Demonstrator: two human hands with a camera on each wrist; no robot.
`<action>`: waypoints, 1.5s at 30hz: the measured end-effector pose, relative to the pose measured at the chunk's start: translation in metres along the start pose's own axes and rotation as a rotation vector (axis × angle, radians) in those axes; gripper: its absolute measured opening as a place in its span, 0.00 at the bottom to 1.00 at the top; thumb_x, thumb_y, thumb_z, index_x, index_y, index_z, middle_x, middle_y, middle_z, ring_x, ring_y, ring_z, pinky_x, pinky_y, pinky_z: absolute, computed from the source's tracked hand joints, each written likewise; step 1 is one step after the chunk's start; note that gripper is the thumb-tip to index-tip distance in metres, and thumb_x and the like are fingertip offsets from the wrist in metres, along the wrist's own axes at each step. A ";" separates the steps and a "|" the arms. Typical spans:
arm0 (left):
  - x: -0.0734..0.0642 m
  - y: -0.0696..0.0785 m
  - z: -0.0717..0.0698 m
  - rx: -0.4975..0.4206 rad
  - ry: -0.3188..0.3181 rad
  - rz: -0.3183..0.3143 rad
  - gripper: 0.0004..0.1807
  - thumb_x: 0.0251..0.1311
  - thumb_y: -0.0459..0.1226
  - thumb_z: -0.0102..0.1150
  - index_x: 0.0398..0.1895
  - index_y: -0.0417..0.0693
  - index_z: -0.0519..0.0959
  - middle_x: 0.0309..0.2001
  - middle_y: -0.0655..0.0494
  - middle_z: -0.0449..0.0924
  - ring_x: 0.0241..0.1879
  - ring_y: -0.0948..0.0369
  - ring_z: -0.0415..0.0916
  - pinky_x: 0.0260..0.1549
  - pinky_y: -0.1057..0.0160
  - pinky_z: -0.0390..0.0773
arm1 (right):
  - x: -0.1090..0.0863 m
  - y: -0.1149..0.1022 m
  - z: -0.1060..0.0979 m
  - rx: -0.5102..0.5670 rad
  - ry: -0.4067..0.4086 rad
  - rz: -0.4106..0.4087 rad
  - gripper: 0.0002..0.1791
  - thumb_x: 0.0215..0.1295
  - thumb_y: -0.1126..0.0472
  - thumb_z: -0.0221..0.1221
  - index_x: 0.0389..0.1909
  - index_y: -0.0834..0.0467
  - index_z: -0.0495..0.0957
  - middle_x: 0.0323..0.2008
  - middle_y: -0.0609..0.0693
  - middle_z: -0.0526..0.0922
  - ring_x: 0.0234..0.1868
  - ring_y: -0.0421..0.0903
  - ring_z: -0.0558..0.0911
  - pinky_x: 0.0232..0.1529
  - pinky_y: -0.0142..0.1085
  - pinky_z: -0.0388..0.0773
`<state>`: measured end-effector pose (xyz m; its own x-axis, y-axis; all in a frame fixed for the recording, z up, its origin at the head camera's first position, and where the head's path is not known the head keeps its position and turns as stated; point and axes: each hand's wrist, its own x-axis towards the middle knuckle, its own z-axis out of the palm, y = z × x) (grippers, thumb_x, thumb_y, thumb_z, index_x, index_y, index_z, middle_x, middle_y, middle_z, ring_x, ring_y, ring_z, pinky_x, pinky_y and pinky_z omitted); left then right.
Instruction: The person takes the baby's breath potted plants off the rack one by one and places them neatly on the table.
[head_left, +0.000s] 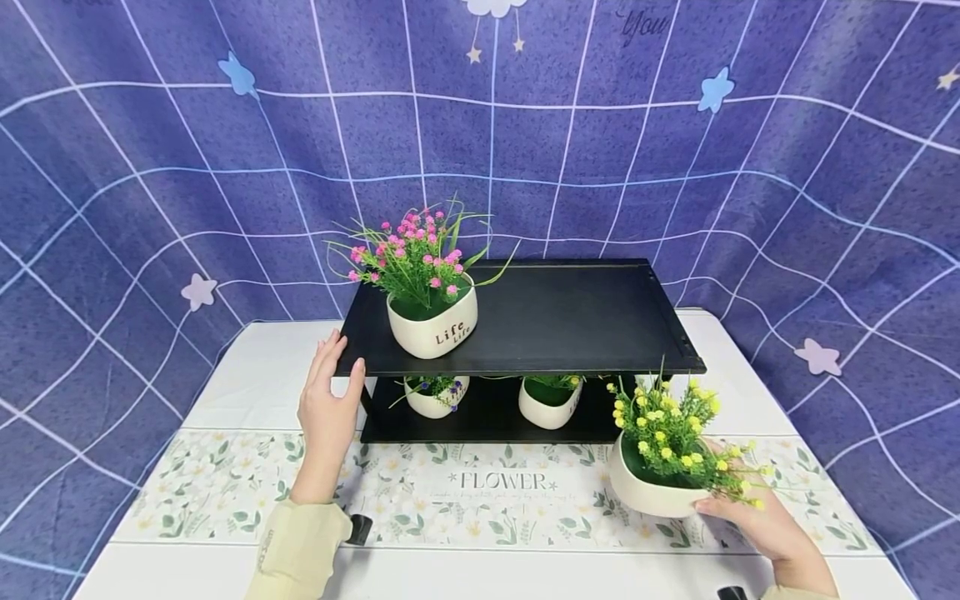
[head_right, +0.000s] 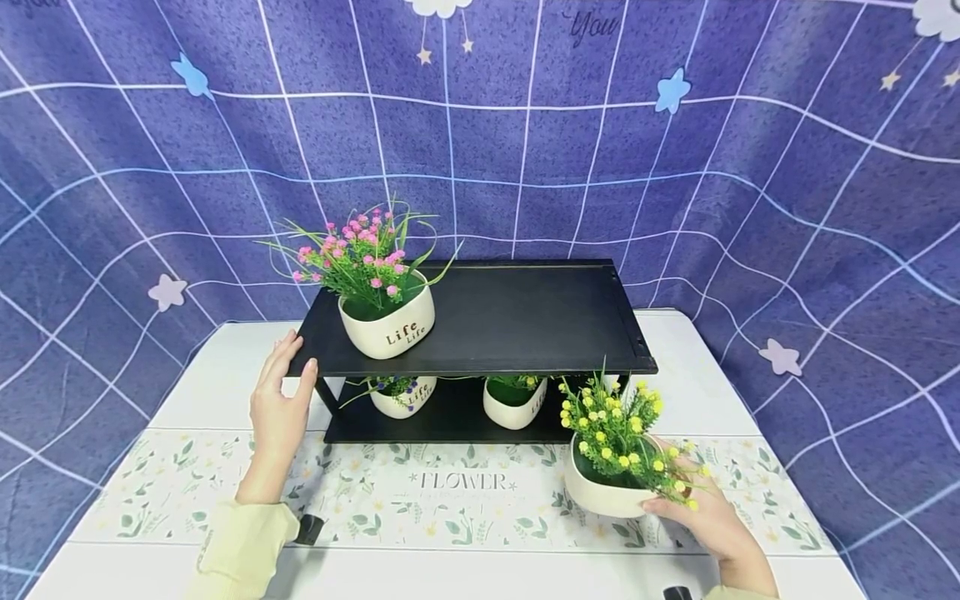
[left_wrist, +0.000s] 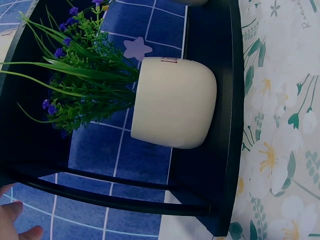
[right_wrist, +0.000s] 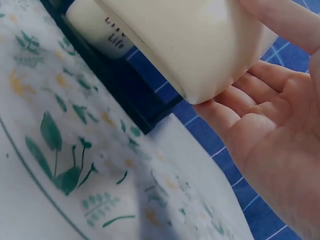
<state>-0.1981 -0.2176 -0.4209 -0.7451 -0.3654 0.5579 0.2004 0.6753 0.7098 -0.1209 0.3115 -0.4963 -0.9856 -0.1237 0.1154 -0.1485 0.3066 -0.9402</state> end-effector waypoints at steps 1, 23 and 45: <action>0.000 0.000 0.000 0.000 0.000 -0.001 0.24 0.65 0.44 0.58 0.64 0.50 0.74 0.69 0.60 0.69 0.74 0.57 0.58 0.66 0.45 0.64 | 0.000 0.002 0.000 0.036 -0.015 -0.018 0.28 0.54 0.79 0.59 0.38 0.38 0.80 0.35 0.29 0.81 0.37 0.26 0.77 0.40 0.18 0.72; 0.000 -0.001 0.001 0.000 0.012 0.008 0.24 0.64 0.44 0.59 0.63 0.50 0.75 0.69 0.60 0.70 0.73 0.56 0.60 0.65 0.45 0.65 | 0.003 0.016 0.000 -0.284 -0.084 0.073 0.41 0.53 0.65 0.67 0.66 0.74 0.60 0.51 0.31 0.75 0.45 0.20 0.72 0.44 0.20 0.71; -0.001 -0.001 0.000 -0.002 0.002 -0.006 0.25 0.64 0.44 0.58 0.64 0.50 0.74 0.69 0.61 0.69 0.73 0.56 0.59 0.66 0.45 0.64 | -0.009 0.020 -0.009 -0.546 -0.085 -0.069 0.47 0.50 0.59 0.70 0.71 0.62 0.61 0.59 0.67 0.72 0.52 0.10 0.54 0.46 0.14 0.57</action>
<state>-0.1977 -0.2180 -0.4216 -0.7452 -0.3703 0.5546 0.1972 0.6721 0.7137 -0.1163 0.3269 -0.5138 -0.9655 -0.2296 0.1233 -0.2552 0.7371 -0.6258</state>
